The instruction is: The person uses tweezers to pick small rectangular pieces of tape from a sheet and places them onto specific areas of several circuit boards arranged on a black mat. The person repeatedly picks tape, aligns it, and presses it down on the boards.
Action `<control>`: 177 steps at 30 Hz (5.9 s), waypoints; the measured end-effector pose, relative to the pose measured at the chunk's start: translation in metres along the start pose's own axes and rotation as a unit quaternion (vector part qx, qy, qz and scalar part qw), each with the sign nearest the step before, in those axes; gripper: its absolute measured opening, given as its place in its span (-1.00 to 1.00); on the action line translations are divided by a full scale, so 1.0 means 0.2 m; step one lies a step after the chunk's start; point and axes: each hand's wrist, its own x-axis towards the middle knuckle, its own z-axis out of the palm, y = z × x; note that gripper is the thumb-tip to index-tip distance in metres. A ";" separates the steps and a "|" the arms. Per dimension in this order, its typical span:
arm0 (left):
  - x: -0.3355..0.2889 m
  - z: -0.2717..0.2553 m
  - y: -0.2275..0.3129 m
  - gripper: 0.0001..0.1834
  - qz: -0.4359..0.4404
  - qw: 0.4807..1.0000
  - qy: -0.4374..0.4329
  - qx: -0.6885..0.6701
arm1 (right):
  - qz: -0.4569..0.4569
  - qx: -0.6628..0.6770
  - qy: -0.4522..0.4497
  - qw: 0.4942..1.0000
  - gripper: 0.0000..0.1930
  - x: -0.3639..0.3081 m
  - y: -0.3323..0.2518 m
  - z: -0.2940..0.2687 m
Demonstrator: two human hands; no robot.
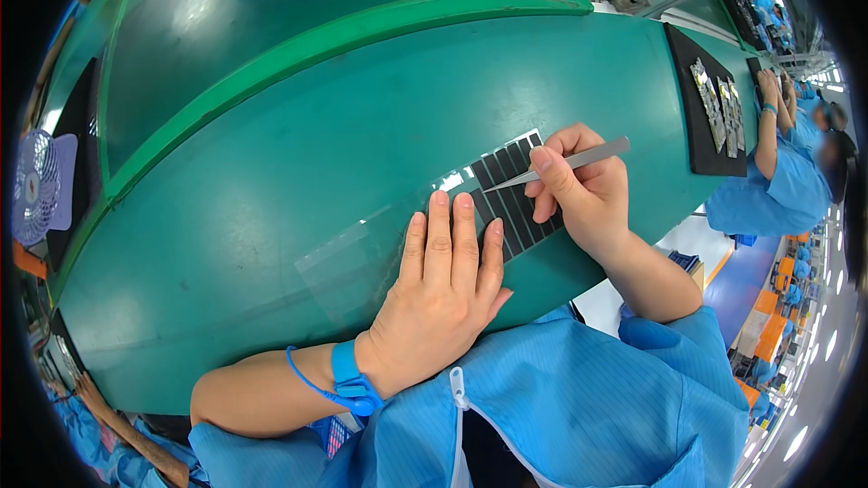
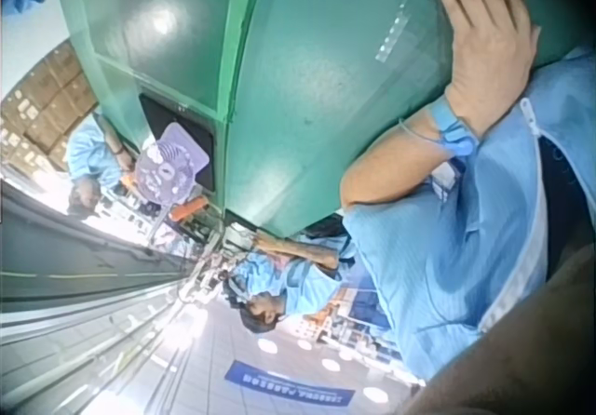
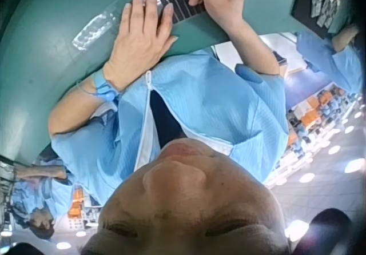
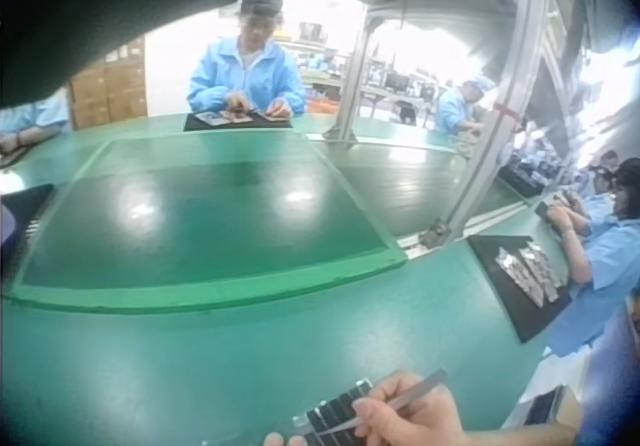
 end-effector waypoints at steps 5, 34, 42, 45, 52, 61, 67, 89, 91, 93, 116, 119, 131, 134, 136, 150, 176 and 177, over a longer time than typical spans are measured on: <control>0.00 0.00 0.00 -0.36 0.001 1.000 -0.002 0.015 | -0.012 -0.002 -0.008 1.000 -0.76 0.01 0.01 0.01; -0.01 0.05 0.11 -0.29 -0.007 0.999 0.018 -0.026 | -0.064 0.190 -0.004 0.980 -0.84 0.04 0.03 -0.10; 0.01 -0.04 0.13 -0.31 0.011 1.000 -0.026 -0.007 | -0.055 0.290 -0.012 0.955 -0.78 0.27 -0.21 -0.22; 0.01 -0.07 0.15 -0.32 0.034 0.999 -0.037 0.005 | -0.083 0.311 -0.023 0.947 -0.79 0.40 -0.31 -0.22; -0.01 -0.02 0.13 -0.31 0.064 0.997 -0.007 -0.049 | -0.039 0.371 0.009 0.928 -0.83 0.45 -0.08 -0.16; -0.04 0.03 0.09 -0.27 0.016 0.991 0.067 -0.112 | -0.062 0.399 0.002 0.915 -0.87 0.53 -0.03 -0.26; 0.00 -0.15 -0.11 -0.18 -0.057 0.979 0.168 -0.102 | -0.007 0.396 0.021 0.918 -0.84 0.58 0.18 -0.37; 0.01 0.08 -0.05 -0.20 0.146 0.974 0.119 -0.126 | -0.030 0.313 0.079 0.946 -0.81 0.61 0.09 -0.32; 0.03 0.03 -0.11 -0.20 0.106 0.977 0.138 -0.120 | -0.031 0.312 0.076 0.947 -0.81 0.60 0.09 -0.33; 0.05 -0.07 -0.20 -0.20 0.048 0.983 0.146 -0.103 | -0.029 0.320 0.075 0.944 -0.82 0.60 0.09 -0.35; 0.04 -0.20 -0.19 -0.38 -0.081 0.992 0.092 -0.037 | -0.035 0.315 0.093 0.944 -0.83 0.54 -0.09 -0.30; -0.10 -0.21 0.16 -0.17 -0.135 0.990 -0.031 -0.011 | -0.039 0.319 0.103 0.941 -0.83 0.55 -0.09 -0.33; 0.09 -0.24 -0.52 -0.48 0.297 0.944 -0.139 0.024 | -0.085 0.355 0.065 0.929 -0.83 0.55 -0.09 -0.31; 0.32 -0.35 -0.62 -0.48 0.382 0.908 -0.134 0.108 | -0.074 0.363 0.066 0.927 -0.84 0.57 -0.08 -0.30; 0.36 -0.39 -0.64 -0.47 0.391 0.906 -0.091 0.135 | -0.070 0.368 0.070 0.925 -0.85 0.56 -0.06 -0.31; 0.10 -0.53 -1.04 -0.11 -0.540 0.796 0.181 -0.204 | -0.156 0.395 0.010 0.905 -0.79 0.92 -0.12 -0.37; -0.33 -0.32 -0.08 -0.45 -0.362 0.902 0.064 0.228 | 0.003 0.505 -0.043 0.862 -0.92 0.35 0.03 -0.59; -0.25 -0.32 0.03 -0.41 -0.313 0.941 0.045 0.119 | 0.011 0.506 -0.027 0.862 -0.92 0.35 0.03 -0.59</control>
